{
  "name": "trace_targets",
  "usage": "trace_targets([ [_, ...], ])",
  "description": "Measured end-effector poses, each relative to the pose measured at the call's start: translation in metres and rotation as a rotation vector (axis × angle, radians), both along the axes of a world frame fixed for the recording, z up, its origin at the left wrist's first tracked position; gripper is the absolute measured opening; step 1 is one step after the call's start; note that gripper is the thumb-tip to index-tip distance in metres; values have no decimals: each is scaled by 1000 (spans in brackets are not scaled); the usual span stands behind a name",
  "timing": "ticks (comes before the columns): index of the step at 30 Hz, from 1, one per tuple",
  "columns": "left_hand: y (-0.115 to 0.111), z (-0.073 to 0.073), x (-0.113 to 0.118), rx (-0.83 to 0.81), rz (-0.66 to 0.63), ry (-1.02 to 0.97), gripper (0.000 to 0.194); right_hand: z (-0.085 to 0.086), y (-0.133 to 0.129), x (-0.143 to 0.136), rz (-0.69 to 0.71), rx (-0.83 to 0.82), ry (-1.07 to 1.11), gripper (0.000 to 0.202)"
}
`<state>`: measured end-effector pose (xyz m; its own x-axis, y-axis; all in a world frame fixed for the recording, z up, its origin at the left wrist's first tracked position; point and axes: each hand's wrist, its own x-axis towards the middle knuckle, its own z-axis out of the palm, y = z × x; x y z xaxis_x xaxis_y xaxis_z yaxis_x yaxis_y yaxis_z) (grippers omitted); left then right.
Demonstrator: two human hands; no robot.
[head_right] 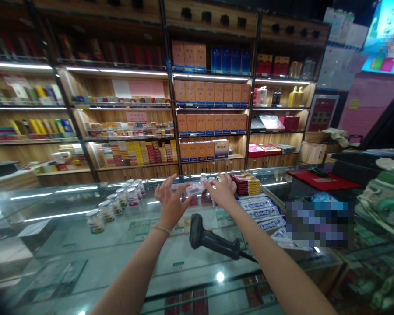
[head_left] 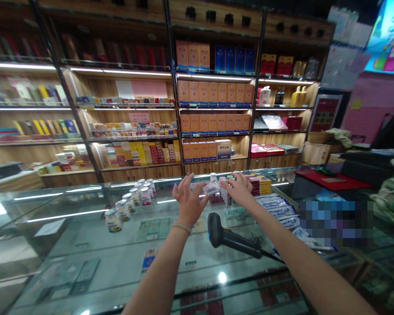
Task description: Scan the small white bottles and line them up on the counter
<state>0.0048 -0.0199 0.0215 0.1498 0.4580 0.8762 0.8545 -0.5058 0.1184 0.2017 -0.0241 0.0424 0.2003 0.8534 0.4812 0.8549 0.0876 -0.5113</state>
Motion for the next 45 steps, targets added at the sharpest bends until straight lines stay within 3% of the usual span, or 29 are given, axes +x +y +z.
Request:
trace_targets([
  [5, 2, -2, 2, -60, 0, -4, 36, 1, 7, 6, 56, -30, 49, 38],
  [11, 8, -5, 5, -189, -48, 24, 71, 16, 8, 14, 188, -27, -79, 33],
  [17, 9, -4, 5, -254, -119, 21, 48, 35, 6, 22, 308, -32, -258, 35],
  [23, 9, -5, 6, -213, -107, 19, 29, 38, 5, 21, 368, -42, -315, 35],
  [34, -1, -1, 11, -113, -10, -155, 29, 41, 6, 5, 174, 44, -211, 40],
  [45, 2, -11, 14, -62, 57, -145, 37, 45, 5, -11, 228, 102, -222, 40],
])
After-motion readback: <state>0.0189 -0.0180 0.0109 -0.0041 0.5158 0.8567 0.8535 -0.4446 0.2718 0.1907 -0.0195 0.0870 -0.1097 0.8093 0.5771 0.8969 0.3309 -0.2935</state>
